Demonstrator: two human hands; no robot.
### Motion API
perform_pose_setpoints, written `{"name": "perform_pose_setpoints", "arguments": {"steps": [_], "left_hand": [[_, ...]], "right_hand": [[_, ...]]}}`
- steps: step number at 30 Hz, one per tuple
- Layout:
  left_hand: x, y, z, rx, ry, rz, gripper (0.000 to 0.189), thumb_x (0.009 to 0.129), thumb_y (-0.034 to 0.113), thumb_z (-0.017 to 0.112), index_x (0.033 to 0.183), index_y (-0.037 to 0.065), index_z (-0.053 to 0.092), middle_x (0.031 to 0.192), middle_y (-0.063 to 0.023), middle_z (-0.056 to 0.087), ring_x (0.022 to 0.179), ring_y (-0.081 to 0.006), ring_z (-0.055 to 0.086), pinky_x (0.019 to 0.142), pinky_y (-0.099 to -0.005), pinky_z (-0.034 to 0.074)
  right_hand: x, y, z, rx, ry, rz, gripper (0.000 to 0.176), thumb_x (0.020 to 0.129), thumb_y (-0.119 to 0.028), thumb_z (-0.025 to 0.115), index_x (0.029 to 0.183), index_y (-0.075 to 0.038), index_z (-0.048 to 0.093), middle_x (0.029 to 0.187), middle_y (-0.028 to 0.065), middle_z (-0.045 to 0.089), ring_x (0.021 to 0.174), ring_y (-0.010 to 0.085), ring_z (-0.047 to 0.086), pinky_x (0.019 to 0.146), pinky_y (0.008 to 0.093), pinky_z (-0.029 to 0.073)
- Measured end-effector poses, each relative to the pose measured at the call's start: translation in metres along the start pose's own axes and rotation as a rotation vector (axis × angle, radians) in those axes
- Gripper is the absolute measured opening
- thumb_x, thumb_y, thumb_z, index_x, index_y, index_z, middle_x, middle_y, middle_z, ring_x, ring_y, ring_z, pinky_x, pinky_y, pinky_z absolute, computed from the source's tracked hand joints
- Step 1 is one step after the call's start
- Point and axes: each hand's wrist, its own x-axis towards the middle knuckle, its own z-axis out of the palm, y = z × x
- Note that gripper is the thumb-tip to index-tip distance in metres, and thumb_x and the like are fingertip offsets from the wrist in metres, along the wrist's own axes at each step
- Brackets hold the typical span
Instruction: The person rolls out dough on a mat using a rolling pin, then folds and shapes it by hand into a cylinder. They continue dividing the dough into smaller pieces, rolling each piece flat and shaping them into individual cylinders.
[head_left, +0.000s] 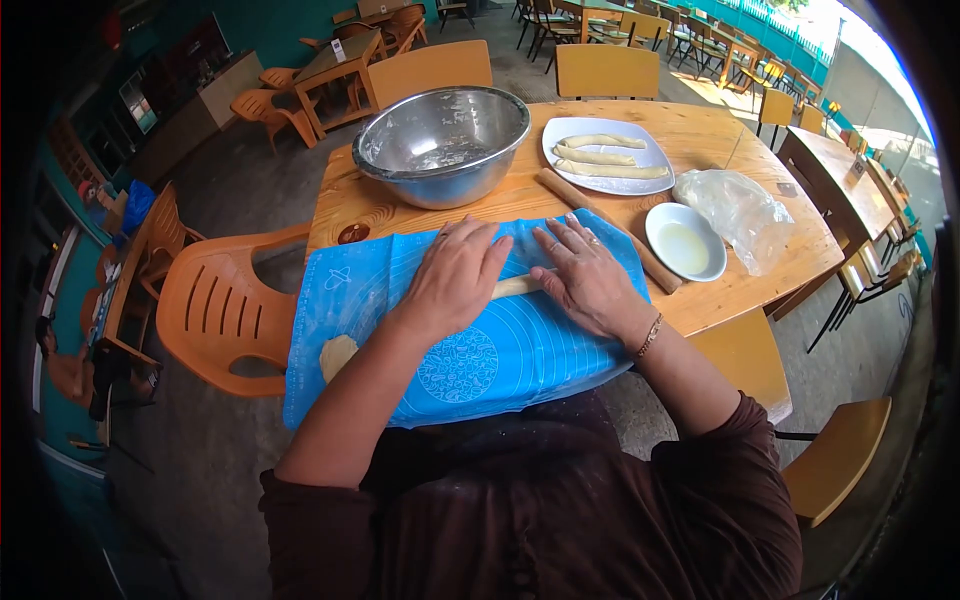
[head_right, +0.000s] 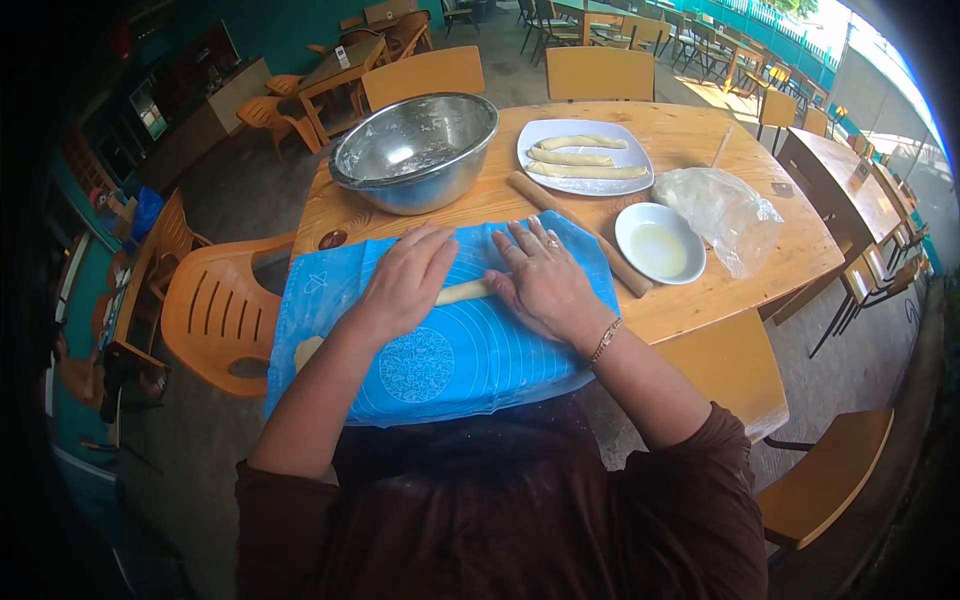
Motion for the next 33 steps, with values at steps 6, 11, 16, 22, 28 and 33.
{"name": "perform_pose_setpoints", "arguments": {"steps": [6, 11, 16, 22, 28, 33], "left_hand": [[-0.010, 0.009, 0.055, 0.244, -0.192, -0.067, 0.087, 0.095, 0.057, 0.046, 0.143, -0.014, 0.030, 0.148, -0.0349, 0.031, 0.144, -0.0444, 0.024, 0.119, -0.0505, 0.016], [-0.059, 0.030, 0.044, 0.411, -0.244, 0.054, 0.099, 0.091, 0.066, 0.047, 0.144, -0.014, 0.026, 0.150, -0.0348, 0.027, 0.145, -0.0469, 0.019, 0.118, -0.0569, 0.012], [-0.050, 0.020, 0.051, 0.384, -0.193, 0.091, 0.100, 0.090, 0.067, 0.046, 0.143, -0.015, 0.027, 0.150, -0.0338, 0.027, 0.145, -0.0480, 0.017, 0.117, -0.0595, 0.011], [-0.020, 0.009, 0.042, 0.234, -0.213, -0.061, 0.089, 0.094, 0.058, 0.050, 0.147, -0.009, 0.025, 0.150, -0.0321, 0.029, 0.143, -0.0462, 0.025, 0.118, -0.0533, 0.018], [-0.011, -0.004, 0.020, 0.250, -0.326, -0.185, 0.089, 0.095, 0.058, 0.048, 0.148, -0.009, 0.022, 0.154, -0.0311, 0.024, 0.145, -0.0461, 0.019, 0.118, -0.0558, 0.014], [0.008, -0.031, 0.033, 0.271, -0.301, -0.361, 0.095, 0.095, 0.067, 0.036, 0.151, -0.007, 0.017, 0.159, -0.0291, 0.012, 0.149, -0.0430, 0.005, 0.119, -0.0570, 0.002]], "right_hand": [[-0.026, -0.008, 0.007, -0.282, -0.138, -0.006, 0.069, 0.095, -0.041, 0.049, 0.145, 0.006, 0.035, 0.148, 0.0289, 0.038, 0.142, 0.0458, 0.028, 0.117, 0.0542, 0.022], [-0.070, -0.041, -0.023, -0.136, -0.234, -0.074, 0.078, 0.092, -0.040, 0.056, 0.147, 0.007, 0.028, 0.153, 0.0284, 0.029, 0.143, 0.0450, 0.027, 0.117, 0.0543, 0.020], [-0.062, -0.032, -0.014, -0.145, -0.196, -0.069, 0.075, 0.094, -0.039, 0.054, 0.147, 0.007, 0.028, 0.152, 0.0282, 0.030, 0.143, 0.0445, 0.027, 0.117, 0.0541, 0.020], [-0.027, -0.005, 0.005, -0.158, -0.169, 0.074, 0.059, 0.097, -0.035, 0.052, 0.144, -0.003, 0.040, 0.148, 0.0252, 0.040, 0.141, 0.0410, 0.033, 0.116, 0.0532, 0.025], [-0.020, 0.009, 0.008, -0.154, -0.135, 0.062, 0.051, 0.097, -0.037, 0.052, 0.140, -0.008, 0.048, 0.146, 0.0249, 0.043, 0.139, 0.0420, 0.036, 0.116, 0.0526, 0.026], [0.011, 0.033, 0.017, -0.175, -0.215, -0.009, 0.050, 0.101, -0.040, 0.044, 0.140, -0.009, 0.048, 0.148, 0.0244, 0.039, 0.140, 0.0419, 0.034, 0.118, 0.0505, 0.025]]}}
